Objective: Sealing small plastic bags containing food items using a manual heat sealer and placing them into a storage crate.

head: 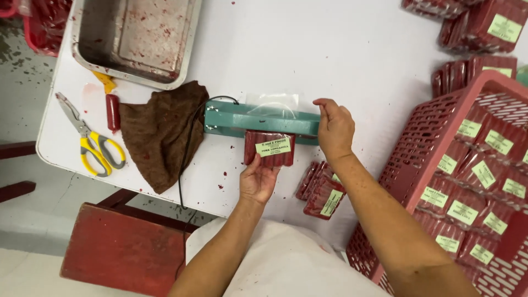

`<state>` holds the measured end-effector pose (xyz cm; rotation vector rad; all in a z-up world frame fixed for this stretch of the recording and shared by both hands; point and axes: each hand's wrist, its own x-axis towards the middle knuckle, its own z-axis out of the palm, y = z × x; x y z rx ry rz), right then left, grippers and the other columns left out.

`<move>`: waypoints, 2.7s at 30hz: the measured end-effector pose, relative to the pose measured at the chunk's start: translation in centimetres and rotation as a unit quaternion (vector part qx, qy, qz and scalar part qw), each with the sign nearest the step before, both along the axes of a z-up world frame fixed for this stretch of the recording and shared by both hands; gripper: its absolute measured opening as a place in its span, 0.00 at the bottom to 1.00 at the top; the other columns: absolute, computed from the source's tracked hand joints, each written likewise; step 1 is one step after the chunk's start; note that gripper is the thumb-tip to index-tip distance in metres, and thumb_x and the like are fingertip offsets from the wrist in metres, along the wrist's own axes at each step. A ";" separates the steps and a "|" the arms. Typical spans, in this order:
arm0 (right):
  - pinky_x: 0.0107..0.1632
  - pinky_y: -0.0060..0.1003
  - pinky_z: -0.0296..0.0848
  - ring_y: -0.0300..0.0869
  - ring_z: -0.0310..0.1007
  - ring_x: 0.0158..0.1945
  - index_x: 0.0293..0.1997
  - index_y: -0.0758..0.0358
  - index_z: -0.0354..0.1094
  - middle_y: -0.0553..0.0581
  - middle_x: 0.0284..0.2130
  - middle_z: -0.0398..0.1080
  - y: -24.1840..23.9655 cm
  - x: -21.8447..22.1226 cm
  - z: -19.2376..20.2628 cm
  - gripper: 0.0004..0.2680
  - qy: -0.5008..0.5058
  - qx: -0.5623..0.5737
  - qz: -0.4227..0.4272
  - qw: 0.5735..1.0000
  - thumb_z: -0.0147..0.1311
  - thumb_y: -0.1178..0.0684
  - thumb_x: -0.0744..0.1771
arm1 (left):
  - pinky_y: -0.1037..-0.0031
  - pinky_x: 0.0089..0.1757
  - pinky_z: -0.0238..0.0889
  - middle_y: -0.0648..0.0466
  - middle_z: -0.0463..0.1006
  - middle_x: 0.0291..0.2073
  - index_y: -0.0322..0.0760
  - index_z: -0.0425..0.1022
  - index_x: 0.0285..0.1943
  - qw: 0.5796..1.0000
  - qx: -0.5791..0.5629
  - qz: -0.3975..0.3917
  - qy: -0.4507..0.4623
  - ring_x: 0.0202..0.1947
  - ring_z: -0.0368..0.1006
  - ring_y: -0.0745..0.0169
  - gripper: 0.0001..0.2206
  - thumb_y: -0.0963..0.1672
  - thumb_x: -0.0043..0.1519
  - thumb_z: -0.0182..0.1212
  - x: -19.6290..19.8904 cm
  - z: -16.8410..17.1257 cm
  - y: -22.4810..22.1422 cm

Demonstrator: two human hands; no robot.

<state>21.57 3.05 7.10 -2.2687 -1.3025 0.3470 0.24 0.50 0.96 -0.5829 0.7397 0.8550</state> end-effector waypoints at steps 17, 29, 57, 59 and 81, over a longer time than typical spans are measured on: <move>0.41 0.45 0.72 0.51 0.70 0.31 0.44 0.48 0.72 0.53 0.22 0.70 -0.1 0.3 -1.0 0.07 -0.027 -0.005 0.012 1.000 0.46 0.54 0.73 | 0.48 0.62 0.60 0.48 0.77 0.58 0.42 0.76 0.61 1.000 0.007 -0.018 0.005 0.60 0.72 0.47 0.19 0.40 0.59 0.64 -0.3 0.4 0.3; 0.42 0.45 0.72 0.51 0.71 0.32 0.43 0.50 0.72 0.54 0.26 0.73 -0.1 0.2 -0.9 0.08 -0.018 0.002 0.008 1.000 0.44 0.55 0.73 | 0.50 0.63 0.59 0.48 0.77 0.58 0.41 0.75 0.61 1.000 0.001 -0.022 0.005 0.60 0.71 0.48 0.20 0.40 0.59 0.64 -0.4 0.6 0.4; 0.42 0.44 0.71 0.51 0.70 0.32 0.42 0.52 0.72 0.54 0.27 0.74 -0.1 0.4 -0.9 0.08 -0.008 0.028 0.014 0.999 0.44 0.56 0.73 | 0.53 0.63 0.60 0.47 0.78 0.57 0.38 0.75 0.61 1.000 -0.002 -0.024 -0.003 0.59 0.73 0.48 0.20 0.39 0.58 0.65 -0.5 0.2 0.2; 0.42 0.44 0.71 0.51 0.71 0.32 0.42 0.52 0.71 0.54 0.27 0.74 -0.1 0.3 -0.8 0.08 -0.006 0.028 0.014 0.999 0.44 0.56 0.73 | 0.55 0.60 0.63 0.47 0.79 0.55 0.37 0.76 0.59 1.000 0.000 -0.028 0.000 0.56 0.75 0.49 0.18 0.40 0.58 0.64 -0.6 0.3 0.2; 0.47 0.46 0.71 0.51 0.72 0.35 0.47 0.47 0.73 0.53 0.22 0.70 0.1 0.2 2.1 0.06 0.048 -0.051 0.000 0.998 0.47 0.50 0.73 | 0.60 0.55 0.69 0.47 0.82 0.49 0.38 0.80 0.53 0.997 0.042 -0.057 0.013 0.50 0.78 0.48 0.15 0.39 0.56 0.68 -1.5 -2.2 -0.5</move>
